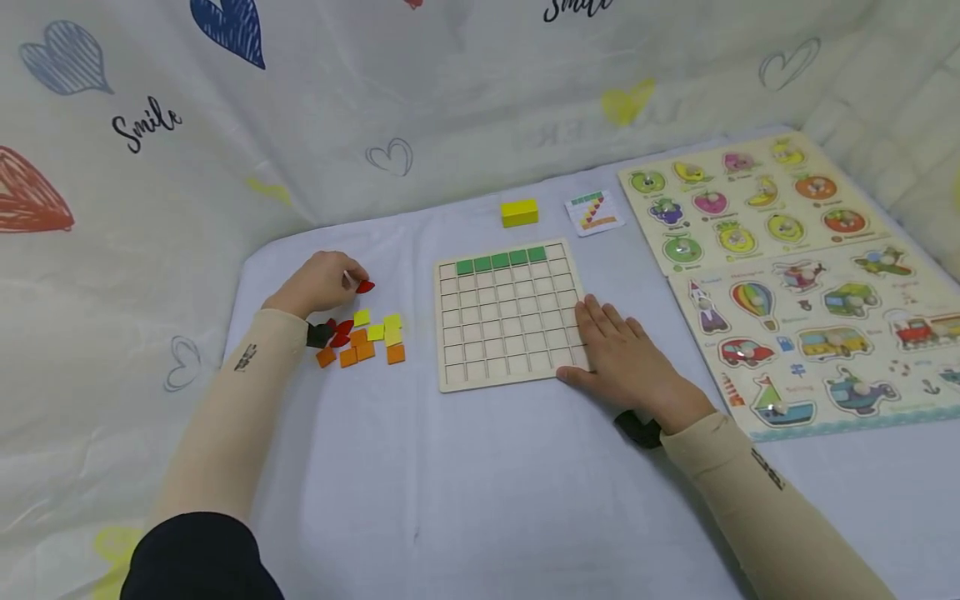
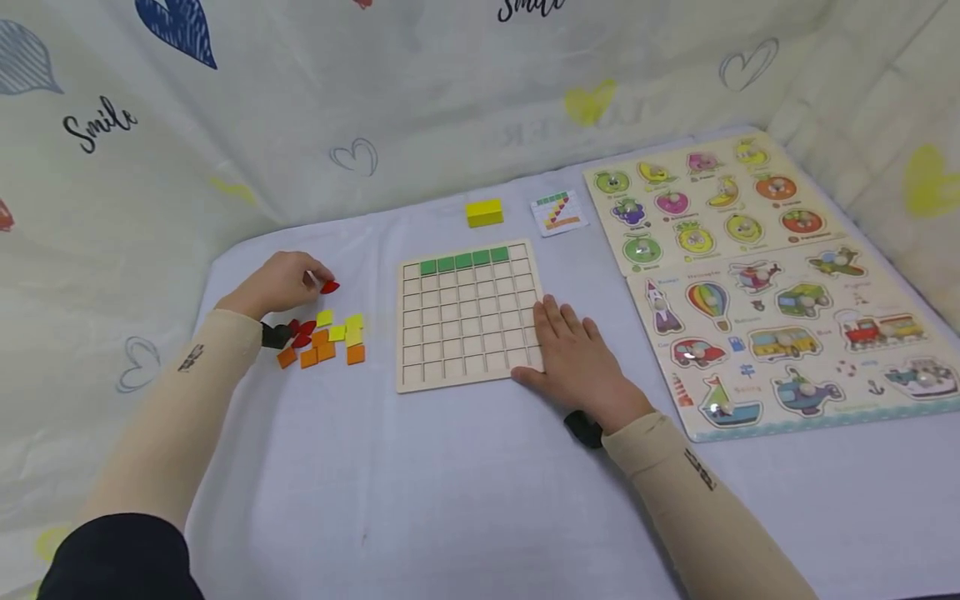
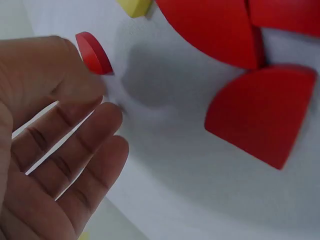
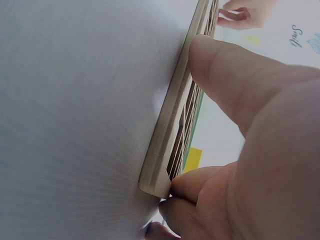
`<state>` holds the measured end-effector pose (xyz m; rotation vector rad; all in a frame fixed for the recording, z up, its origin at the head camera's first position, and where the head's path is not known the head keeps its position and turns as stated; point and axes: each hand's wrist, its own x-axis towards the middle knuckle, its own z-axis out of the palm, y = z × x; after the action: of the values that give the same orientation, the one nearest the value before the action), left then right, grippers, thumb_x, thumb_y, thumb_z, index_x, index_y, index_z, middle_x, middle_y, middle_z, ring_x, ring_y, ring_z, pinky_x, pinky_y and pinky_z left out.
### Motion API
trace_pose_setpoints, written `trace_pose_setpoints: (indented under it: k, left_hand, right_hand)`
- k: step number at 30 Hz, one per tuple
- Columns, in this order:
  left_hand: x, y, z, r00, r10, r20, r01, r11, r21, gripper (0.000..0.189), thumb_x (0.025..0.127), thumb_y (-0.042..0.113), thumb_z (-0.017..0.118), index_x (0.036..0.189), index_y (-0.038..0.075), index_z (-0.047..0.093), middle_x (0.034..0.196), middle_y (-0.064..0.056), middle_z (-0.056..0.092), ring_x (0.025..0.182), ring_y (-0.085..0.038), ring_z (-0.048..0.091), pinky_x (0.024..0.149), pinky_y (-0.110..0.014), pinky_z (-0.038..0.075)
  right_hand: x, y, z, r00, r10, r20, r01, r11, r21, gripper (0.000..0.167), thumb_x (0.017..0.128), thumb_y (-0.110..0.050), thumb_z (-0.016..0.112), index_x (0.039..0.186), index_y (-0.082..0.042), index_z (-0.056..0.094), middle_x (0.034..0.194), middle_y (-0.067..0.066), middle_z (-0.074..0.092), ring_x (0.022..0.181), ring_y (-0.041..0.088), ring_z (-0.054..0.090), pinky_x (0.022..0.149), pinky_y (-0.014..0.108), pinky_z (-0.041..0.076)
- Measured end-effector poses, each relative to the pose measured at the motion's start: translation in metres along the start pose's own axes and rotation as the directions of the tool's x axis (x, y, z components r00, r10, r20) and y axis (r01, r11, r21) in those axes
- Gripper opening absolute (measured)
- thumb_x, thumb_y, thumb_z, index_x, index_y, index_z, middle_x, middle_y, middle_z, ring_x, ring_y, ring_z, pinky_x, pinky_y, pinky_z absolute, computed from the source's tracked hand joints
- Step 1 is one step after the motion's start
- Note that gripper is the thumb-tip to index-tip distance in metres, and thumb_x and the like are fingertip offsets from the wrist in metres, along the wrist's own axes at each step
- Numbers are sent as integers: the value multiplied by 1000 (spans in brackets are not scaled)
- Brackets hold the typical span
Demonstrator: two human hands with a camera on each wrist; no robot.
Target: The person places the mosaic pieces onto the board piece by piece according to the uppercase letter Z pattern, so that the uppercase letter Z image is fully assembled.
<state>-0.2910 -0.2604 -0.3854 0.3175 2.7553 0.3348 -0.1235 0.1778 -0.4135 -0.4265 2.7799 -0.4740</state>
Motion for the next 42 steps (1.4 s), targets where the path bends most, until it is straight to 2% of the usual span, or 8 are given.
trace_pose_setpoints:
  k: [5,10,21,27,33,39,42]
  left_hand:
    - [-2,1,0,999,-9,31,10,1000,-27,42,95,1,55,131,12,72,129,-16,69,114,-35,60,102,-52,55]
    - [-1,3,1,999,-7,37,8,1000,-21,38,97,1,58,130,13,73,129,-15,70,116,-35,62,105,-52,54]
    - [-1,4,2,999,43,-9,-42,995,85,32,95,3,64,125,8,76,120,-15,73,104,-32,59,100,-49,54]
    - [0,10,5,998,45,-53,-42,998,56,27,90,10,68,115,8,78,111,-13,75,102,-30,58,97,-46,53]
    - [11,35,9,993,75,-93,-73,997,22,26,88,15,73,112,8,78,112,-11,75,105,-29,59,101,-46,52]
    - [27,75,10,986,129,-106,-127,992,27,28,90,19,74,115,9,78,113,-8,76,106,-27,60,99,-42,54]
    - [35,96,13,976,185,-113,-185,983,17,26,89,20,75,113,10,79,112,-7,77,106,-25,62,98,-41,54]
  right_hand:
    - [-1,0,0,1000,1,0,-1,1000,-1,98,101,-49,61,163,8,12,173,27,9,159,50,12,127,68,15]
    - [-1,0,1,1000,5,1,-5,1000,7,97,101,-49,62,163,8,12,173,27,8,159,50,11,127,68,14]
    - [-1,-1,1,1000,7,2,-7,1000,3,98,101,-50,61,163,7,11,173,26,8,160,50,11,127,68,14]
    - [-1,1,1,1000,7,-2,-7,1000,2,98,101,-50,61,163,7,11,173,26,7,160,50,11,127,68,14]
    - [-1,2,2,1000,6,-8,-6,1000,11,99,100,-50,62,163,7,11,173,26,7,159,50,11,127,69,14]
    - [1,2,3,1000,8,1,-8,1000,11,99,101,-50,62,163,7,10,173,26,6,160,50,10,127,69,13]
    - [1,2,3,1000,10,8,-10,1000,12,99,101,-50,61,164,6,8,173,25,4,160,50,8,127,69,12]
